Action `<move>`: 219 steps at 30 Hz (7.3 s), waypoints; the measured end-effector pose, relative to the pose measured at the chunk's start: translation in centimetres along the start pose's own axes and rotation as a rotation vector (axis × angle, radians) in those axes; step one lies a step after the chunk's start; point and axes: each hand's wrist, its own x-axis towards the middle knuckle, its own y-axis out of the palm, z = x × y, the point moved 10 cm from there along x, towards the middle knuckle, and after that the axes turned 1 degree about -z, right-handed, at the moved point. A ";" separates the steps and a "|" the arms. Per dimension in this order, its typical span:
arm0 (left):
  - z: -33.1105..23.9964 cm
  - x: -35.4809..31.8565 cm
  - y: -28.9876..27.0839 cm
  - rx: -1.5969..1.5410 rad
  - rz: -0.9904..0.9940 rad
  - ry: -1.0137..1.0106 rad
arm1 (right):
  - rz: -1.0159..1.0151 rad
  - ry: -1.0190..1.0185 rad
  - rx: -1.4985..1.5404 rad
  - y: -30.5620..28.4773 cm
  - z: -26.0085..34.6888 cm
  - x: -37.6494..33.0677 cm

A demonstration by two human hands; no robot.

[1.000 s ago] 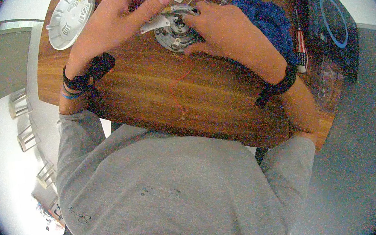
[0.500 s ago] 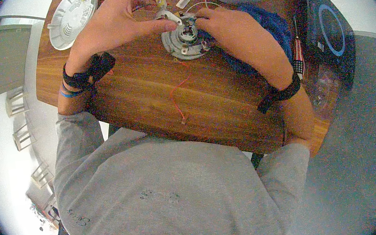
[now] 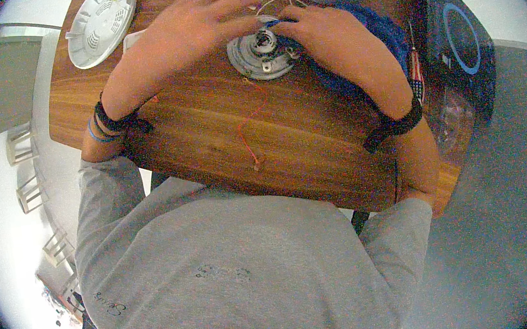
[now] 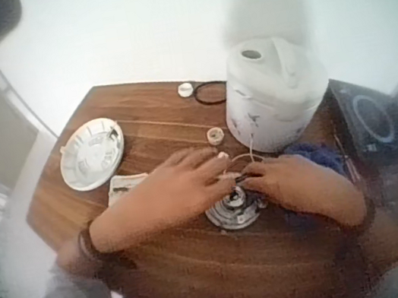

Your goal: The person cleans small white plastic components with a blue cloth, then attaches them to a circular metal base with wires. They handle the components one at a time, wiping and positioning each piece before securing it to the base.

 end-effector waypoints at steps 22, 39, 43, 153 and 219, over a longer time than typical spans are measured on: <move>-0.7 -2.1 4.0 -0.194 0.527 -0.251 | 0.009 0.232 0.059 -2.8 -3.3 -3.1; -1.5 -2.1 4.2 -0.254 0.372 -0.243 | 0.027 0.015 0.343 -1.5 1.6 -3.0; -1.3 -2.2 4.0 -0.324 0.408 -0.247 | -0.038 0.008 0.343 -1.2 1.8 -2.7; 0.5 -2.6 4.5 -0.336 0.474 -0.232 | 0.105 0.148 0.542 2.1 -3.2 -2.4; 0.5 -3.4 3.5 -0.274 0.397 -0.265 | -0.028 0.254 0.618 0.1 -2.5 -1.7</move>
